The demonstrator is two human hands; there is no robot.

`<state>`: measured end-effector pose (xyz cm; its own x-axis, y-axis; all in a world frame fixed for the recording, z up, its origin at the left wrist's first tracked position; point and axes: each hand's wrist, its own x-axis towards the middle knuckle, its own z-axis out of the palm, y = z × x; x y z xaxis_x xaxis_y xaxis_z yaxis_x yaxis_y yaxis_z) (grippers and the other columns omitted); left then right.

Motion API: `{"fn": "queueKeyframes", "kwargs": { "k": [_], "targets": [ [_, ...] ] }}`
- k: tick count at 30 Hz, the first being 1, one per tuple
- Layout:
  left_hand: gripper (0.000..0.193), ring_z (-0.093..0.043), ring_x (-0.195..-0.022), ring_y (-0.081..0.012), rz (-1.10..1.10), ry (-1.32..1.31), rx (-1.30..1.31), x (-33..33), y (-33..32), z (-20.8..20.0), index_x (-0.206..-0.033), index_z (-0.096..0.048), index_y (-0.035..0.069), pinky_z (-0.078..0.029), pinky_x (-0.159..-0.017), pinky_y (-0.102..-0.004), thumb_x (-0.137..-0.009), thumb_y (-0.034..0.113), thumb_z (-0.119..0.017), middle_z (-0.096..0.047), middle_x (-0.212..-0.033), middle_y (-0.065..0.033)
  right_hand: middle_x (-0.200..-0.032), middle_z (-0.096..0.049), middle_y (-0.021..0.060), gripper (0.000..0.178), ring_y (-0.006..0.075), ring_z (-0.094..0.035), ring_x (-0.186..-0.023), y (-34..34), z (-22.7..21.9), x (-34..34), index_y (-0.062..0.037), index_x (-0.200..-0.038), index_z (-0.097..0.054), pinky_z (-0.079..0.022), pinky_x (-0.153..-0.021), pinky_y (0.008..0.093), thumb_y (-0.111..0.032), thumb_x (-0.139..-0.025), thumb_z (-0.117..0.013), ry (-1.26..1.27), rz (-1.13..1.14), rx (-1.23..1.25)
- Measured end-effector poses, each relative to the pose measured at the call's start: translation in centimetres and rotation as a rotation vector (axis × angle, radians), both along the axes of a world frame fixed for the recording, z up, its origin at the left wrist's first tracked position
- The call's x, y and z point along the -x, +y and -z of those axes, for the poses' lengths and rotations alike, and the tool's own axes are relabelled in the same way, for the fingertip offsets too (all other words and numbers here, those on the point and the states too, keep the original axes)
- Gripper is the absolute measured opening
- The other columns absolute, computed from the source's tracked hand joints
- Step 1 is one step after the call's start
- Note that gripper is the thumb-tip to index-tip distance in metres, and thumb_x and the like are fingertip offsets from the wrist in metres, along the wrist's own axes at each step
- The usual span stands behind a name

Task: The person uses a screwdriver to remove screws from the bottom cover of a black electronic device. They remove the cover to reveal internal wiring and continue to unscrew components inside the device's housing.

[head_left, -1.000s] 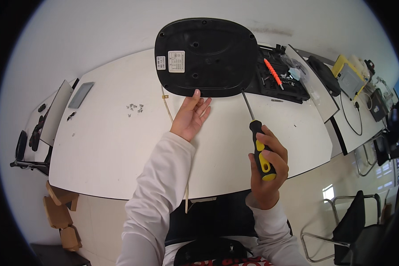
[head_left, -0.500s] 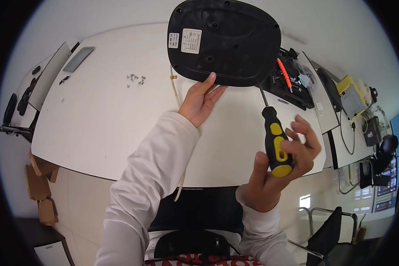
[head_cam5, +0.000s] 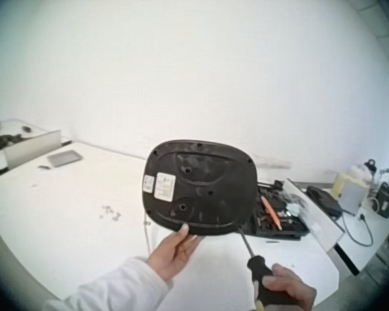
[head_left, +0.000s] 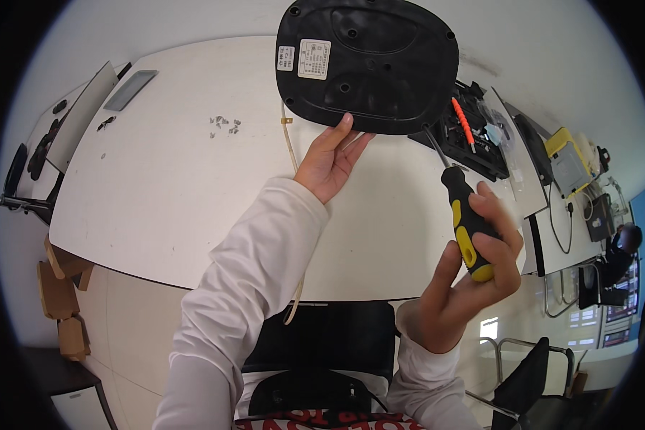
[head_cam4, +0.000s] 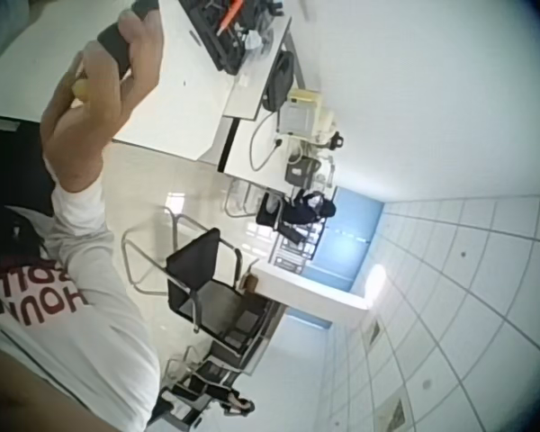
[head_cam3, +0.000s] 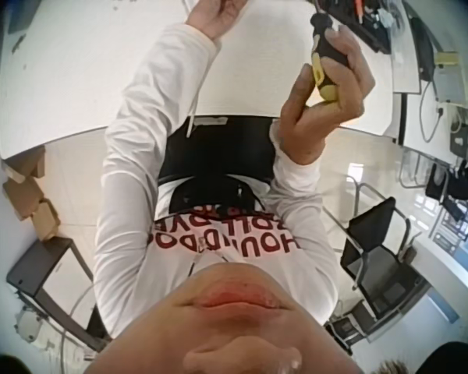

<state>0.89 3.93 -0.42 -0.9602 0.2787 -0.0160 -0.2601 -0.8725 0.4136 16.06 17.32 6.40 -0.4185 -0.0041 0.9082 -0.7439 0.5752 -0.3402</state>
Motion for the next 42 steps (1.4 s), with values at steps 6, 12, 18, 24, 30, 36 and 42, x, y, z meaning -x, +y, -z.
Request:
{"fn": "queueKeyframes", "kwargs": {
  "k": [6,12,18,24,30,36,42],
  "targets": [
    [0.028,-0.056,-0.106,-0.0199,0.003,0.017,0.028,-0.1,-0.1,0.0,-0.104,-0.054,-0.001,-0.049,-0.089,-0.0209,-0.086,0.020,-0.061,-0.060,-0.107,-0.0113,-0.117,-0.040,0.0196,0.031,0.0283,-0.044,-0.111,0.6,-1.4,-1.6,-0.0095,-0.105,-0.043,-0.045,-0.082,0.0304,-0.010,-0.081,-0.062,-0.081,0.367,-0.286],
    [0.031,-0.056,-0.107,-0.0200,-0.010,0.026,0.034,-0.2,0.1,0.0,-0.108,-0.053,-0.002,-0.048,-0.090,-0.0207,-0.087,0.020,-0.059,-0.060,-0.107,-0.0130,-0.116,-0.046,0.0131,0.034,0.0290,-0.053,-0.101,0.5,-1.6,-1.3,-0.0144,-0.096,-0.062,-0.047,-0.081,0.0351,0.000,-0.067,-0.071,-0.024,0.202,-0.257],
    [0.032,-0.054,-0.111,-0.0207,0.002,0.036,0.037,-0.1,-0.1,0.2,-0.110,-0.052,-0.002,-0.047,-0.091,-0.0205,-0.088,0.020,-0.058,-0.059,-0.110,-0.0134,-0.119,-0.042,0.0159,0.025,0.0334,-0.044,-0.111,-0.3,-0.9,-0.7,-0.0148,-0.089,-0.061,-0.042,-0.083,0.0381,-0.008,-0.068,-0.074,-0.035,0.143,-0.096],
    [0.032,-0.052,-0.112,-0.0232,0.030,0.060,-0.029,0.0,-0.1,0.1,-0.111,-0.050,-0.003,-0.048,-0.091,-0.0207,-0.089,0.019,-0.056,-0.057,-0.112,-0.0162,-0.111,-0.048,0.0151,0.020,0.0309,-0.053,-0.102,0.9,-1.6,-1.4,-0.0108,-0.091,-0.062,-0.048,-0.082,0.0362,-0.004,-0.073,-0.069,0.044,0.305,-0.233],
    [0.035,-0.050,-0.115,-0.0269,0.039,0.018,-0.130,-0.3,-0.6,-0.3,-0.113,-0.048,-0.003,-0.049,-0.090,-0.0214,-0.088,0.021,-0.057,-0.052,-0.117,-0.0206,-0.118,-0.042,0.0204,0.028,0.0363,-0.047,-0.110,0.5,-1.4,-0.5,-0.0042,-0.106,-0.050,-0.047,-0.087,0.0407,-0.007,-0.080,-0.060,0.032,0.164,-0.111],
    [0.032,-0.051,-0.112,-0.0247,0.047,0.025,-0.071,-0.2,-0.1,0.1,-0.109,-0.049,-0.001,-0.049,-0.090,-0.0229,-0.088,0.021,-0.058,-0.055,-0.112,-0.0167,-0.106,-0.051,0.0146,0.024,0.0263,-0.052,-0.099,0.6,-2.1,-1.5,-0.0105,-0.088,-0.068,-0.048,-0.077,0.0363,-0.006,-0.065,-0.074,0.005,0.364,-0.097],
    [0.028,-0.055,-0.107,-0.0210,0.053,0.012,-0.058,0.0,-0.3,0.4,-0.105,-0.052,-0.001,-0.047,-0.092,-0.0227,-0.087,0.020,-0.059,-0.060,-0.106,-0.0120,-0.102,-0.059,0.0127,0.040,0.0327,-0.057,-0.098,0.1,-1.9,-1.9,-0.0161,-0.091,-0.062,-0.040,-0.092,0.0468,0.009,-0.060,-0.060,-0.090,0.163,-0.206]
  ]
}}
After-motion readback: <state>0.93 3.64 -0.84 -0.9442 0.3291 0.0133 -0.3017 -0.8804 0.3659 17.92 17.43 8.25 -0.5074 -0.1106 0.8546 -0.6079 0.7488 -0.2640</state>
